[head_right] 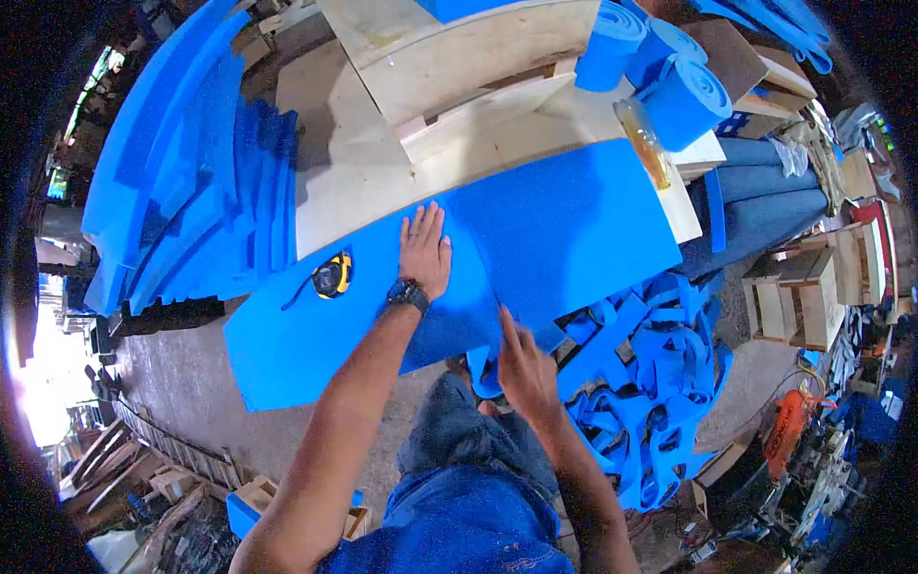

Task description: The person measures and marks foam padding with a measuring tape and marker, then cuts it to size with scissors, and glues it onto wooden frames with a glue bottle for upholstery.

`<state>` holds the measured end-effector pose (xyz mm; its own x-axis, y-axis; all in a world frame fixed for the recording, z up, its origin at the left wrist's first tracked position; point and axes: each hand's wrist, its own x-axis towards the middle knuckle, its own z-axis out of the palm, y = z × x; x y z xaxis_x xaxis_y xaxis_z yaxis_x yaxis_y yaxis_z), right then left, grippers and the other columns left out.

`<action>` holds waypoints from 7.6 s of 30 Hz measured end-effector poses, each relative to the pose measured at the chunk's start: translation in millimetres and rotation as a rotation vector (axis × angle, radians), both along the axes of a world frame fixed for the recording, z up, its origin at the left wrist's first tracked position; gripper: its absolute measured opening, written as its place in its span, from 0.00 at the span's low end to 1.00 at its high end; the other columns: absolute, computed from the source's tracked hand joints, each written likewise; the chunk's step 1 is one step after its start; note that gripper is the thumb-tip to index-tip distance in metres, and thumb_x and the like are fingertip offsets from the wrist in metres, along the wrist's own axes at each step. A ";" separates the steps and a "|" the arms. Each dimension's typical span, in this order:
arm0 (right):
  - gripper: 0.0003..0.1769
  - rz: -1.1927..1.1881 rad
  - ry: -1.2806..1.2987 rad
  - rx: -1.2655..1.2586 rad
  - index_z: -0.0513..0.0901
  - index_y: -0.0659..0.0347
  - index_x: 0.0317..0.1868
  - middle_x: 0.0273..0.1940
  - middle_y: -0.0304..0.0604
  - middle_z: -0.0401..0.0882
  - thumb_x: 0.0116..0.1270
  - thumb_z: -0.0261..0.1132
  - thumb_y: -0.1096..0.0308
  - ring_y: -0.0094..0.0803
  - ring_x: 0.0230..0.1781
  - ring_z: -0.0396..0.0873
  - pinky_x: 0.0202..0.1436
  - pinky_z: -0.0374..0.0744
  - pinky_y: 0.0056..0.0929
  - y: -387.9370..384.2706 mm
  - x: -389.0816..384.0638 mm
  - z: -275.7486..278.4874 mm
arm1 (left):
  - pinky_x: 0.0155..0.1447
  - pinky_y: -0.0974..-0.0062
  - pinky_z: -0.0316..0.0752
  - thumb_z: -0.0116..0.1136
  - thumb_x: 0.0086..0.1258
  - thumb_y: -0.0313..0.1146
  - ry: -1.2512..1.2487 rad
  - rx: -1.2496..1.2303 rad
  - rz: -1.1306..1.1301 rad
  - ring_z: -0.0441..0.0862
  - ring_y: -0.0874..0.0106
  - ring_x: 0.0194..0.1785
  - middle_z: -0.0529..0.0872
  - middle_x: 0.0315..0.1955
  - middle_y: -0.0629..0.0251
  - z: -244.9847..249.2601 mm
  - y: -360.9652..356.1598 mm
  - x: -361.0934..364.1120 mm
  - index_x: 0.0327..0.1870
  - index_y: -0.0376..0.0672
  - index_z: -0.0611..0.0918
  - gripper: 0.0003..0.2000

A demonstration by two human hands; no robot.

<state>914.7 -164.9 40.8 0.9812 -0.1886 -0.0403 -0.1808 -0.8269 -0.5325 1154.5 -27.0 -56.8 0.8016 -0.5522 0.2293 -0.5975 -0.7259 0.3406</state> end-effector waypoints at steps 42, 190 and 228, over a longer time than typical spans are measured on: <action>0.11 -0.846 -0.231 1.089 0.74 0.57 0.48 0.33 0.31 0.74 0.70 0.66 0.76 0.20 0.25 0.71 0.30 0.74 0.23 -42.3 -254.1 -109.3 | 0.83 0.43 0.50 0.59 0.75 0.37 -0.156 -0.146 0.021 0.60 0.50 0.81 0.69 0.77 0.51 78.7 34.3 -34.3 0.72 0.40 0.75 0.26; 0.13 -0.733 -0.219 0.726 0.78 0.63 0.41 0.30 0.32 0.74 0.74 0.70 0.62 0.19 0.32 0.70 0.34 0.69 0.24 -243.6 35.3 -104.7 | 0.61 0.71 0.79 0.62 0.78 0.40 1.340 -0.175 -0.015 0.86 0.68 0.57 0.91 0.51 0.55 29.0 17.8 -71.4 0.55 0.32 0.86 0.18; 0.26 0.105 -0.006 0.152 0.70 0.71 0.70 0.52 0.64 0.80 0.77 0.64 0.69 0.62 0.48 0.83 0.49 0.81 0.53 -114.7 142.5 35.2 | 0.52 0.62 0.80 0.63 0.74 0.44 0.611 0.015 0.406 0.87 0.57 0.48 0.89 0.43 0.57 66.1 156.2 55.6 0.48 0.45 0.89 0.14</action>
